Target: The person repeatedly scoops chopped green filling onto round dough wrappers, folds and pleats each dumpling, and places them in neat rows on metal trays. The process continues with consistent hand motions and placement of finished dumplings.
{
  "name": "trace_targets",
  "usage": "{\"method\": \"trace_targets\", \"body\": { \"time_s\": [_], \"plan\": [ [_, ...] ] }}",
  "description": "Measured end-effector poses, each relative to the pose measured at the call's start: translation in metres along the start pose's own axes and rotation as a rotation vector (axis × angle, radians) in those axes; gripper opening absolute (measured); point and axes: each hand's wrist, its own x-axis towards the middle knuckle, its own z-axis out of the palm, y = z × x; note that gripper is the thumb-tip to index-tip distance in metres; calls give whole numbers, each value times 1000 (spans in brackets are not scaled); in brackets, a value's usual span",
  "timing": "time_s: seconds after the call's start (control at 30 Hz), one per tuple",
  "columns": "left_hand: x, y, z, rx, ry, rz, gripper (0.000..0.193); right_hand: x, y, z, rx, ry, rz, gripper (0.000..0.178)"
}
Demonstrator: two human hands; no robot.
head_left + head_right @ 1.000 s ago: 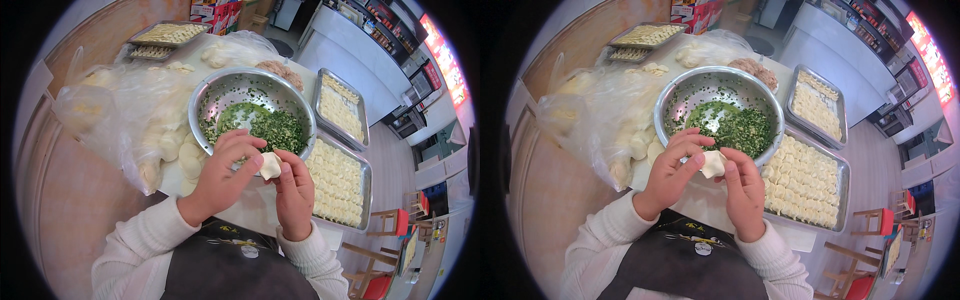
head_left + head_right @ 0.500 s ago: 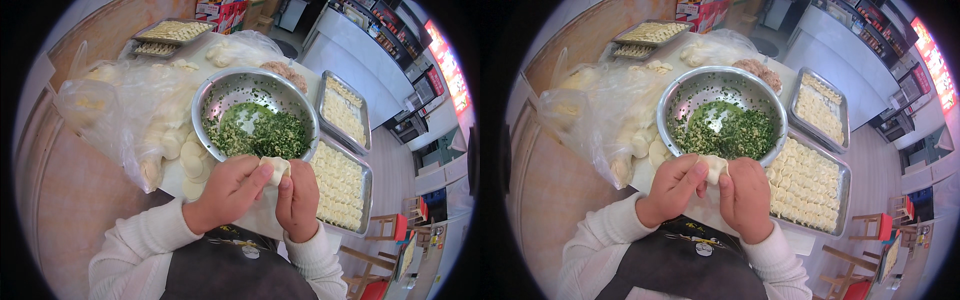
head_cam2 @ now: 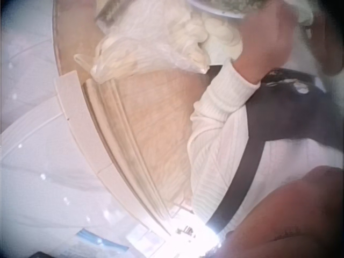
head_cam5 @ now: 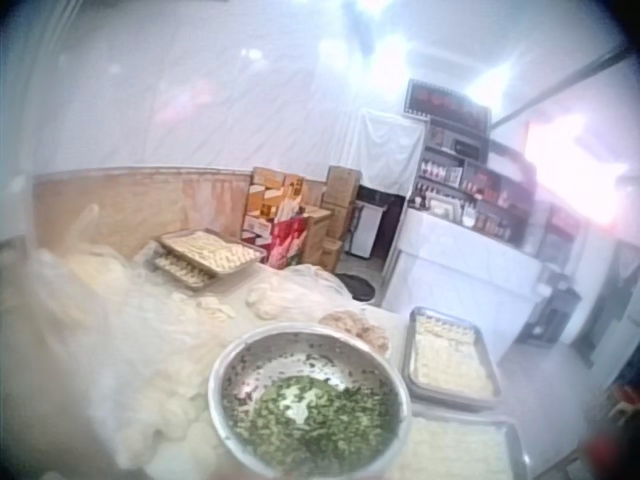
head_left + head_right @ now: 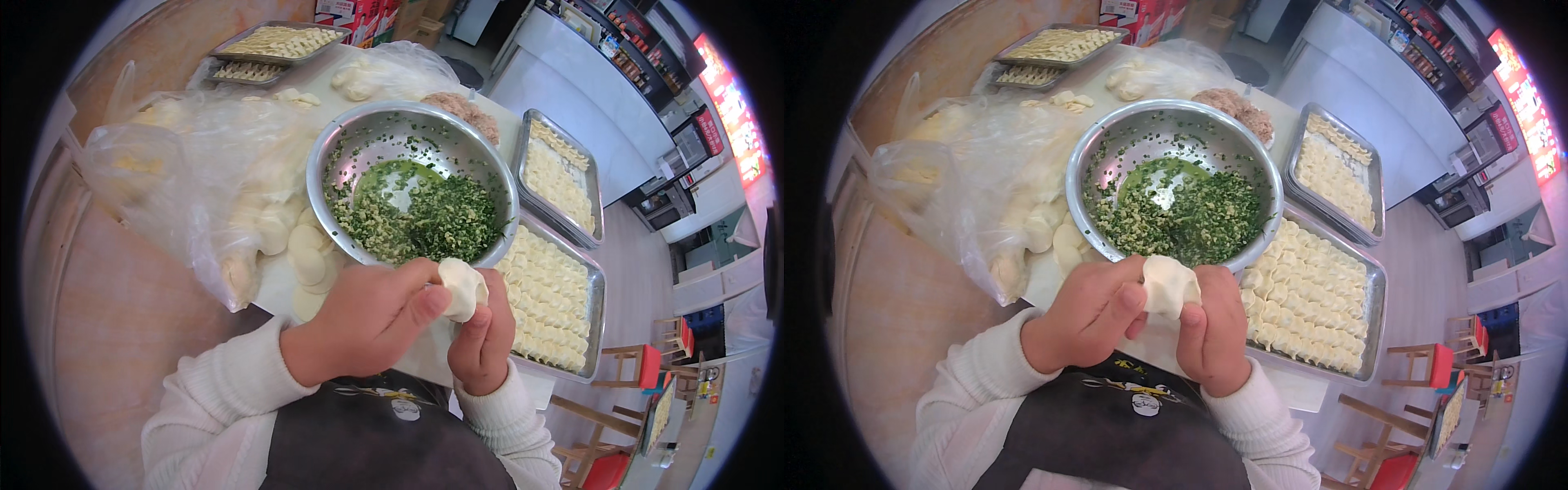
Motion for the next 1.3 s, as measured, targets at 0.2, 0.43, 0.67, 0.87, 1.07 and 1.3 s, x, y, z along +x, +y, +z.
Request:
{"method": "trace_targets", "body": {
  "time_s": [0.2,0.43,0.67,0.87,1.07,1.3],
  "plan": [
    [-1,6,12,-472,-71,-123,37,-10,0,7,187,134,123,19],
    [-4,10,12,-421,-73,-152,37,-6,-7,-4,101,135,55,16],
    [-4,14,13,-221,-79,-135,38,-1,-12,-11,-48,133,10,19],
    [-4,13,16,-172,-37,-11,39,-1,-13,-14,-36,146,-37,21],
    [3,4,20,212,43,240,40,4,-21,-21,-85,88,-42,20],
    [11,2,38,195,-102,10,46,-15,-10,-36,42,106,258,9]
  ]
}}
